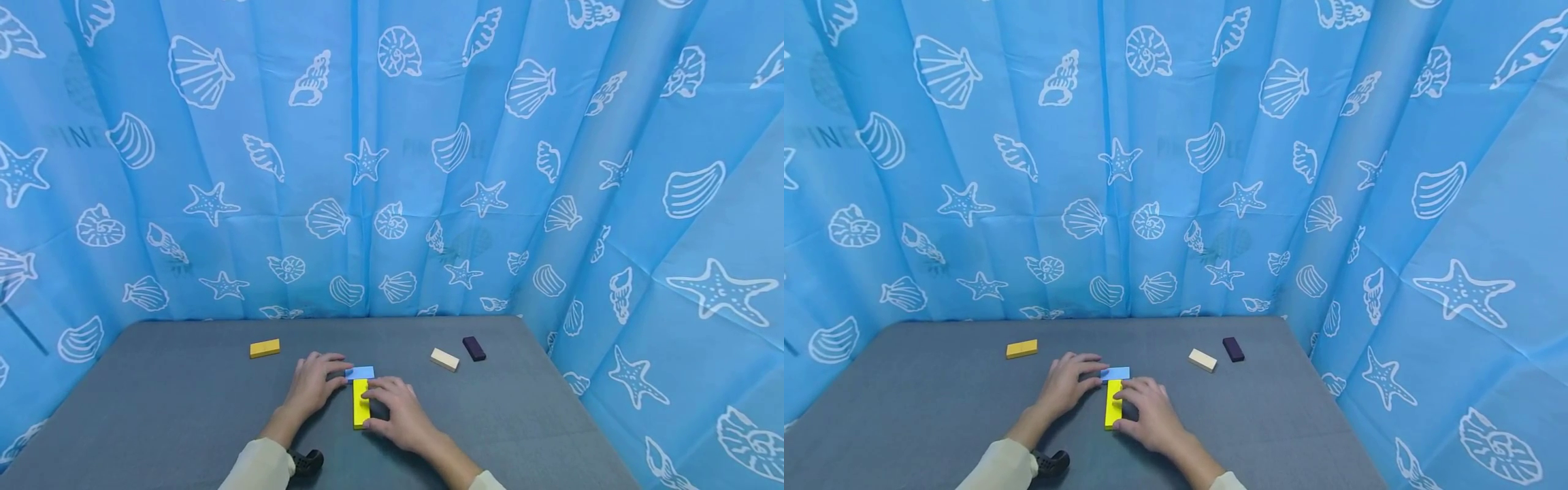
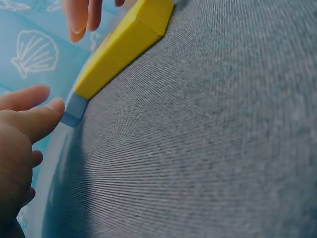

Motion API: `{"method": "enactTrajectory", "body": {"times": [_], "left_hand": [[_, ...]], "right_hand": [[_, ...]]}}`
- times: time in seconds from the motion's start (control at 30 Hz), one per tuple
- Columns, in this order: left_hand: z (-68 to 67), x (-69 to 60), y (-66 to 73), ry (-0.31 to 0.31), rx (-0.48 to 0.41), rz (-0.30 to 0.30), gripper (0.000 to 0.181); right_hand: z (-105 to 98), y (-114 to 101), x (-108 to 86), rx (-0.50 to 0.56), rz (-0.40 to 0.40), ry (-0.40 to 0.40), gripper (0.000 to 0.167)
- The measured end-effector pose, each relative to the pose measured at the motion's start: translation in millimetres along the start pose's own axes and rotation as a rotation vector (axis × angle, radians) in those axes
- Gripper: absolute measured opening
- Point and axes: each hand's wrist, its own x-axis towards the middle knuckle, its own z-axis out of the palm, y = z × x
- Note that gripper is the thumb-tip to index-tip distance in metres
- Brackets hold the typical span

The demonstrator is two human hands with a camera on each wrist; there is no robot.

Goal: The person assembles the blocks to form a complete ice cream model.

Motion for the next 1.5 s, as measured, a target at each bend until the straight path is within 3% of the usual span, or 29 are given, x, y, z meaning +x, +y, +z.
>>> {"method": "enactTrajectory", "body": {"times": [0.33, 0.7, 1.3, 1.5], "left_hand": [[-14.6, -6.2, 2.5, 0.059, -0.125, 0.036, 0.037], [-26.2, -14.3, -10.9, 0.073, -0.183, 0.037, 0.039], [-45.0, -21.5, -49.5, 0.152, -0.094, 0.058, 0.04], [-54.2, -22.1, -66.7, 0.143, -0.065, 0.044, 0.041]], "right_hand": [[-12.9, 8.7, -5.5, -0.028, -0.057, 0.155, 0.042], [-30.4, 31.3, -9.1, -0.101, -0.085, 0.335, 0.047], [-50.5, 67.5, -14.5, -0.145, -0.033, 0.379, 0.046], [-54.6, 77.3, -14.6, -0.168, 0.009, 0.39, 0.047]]}}
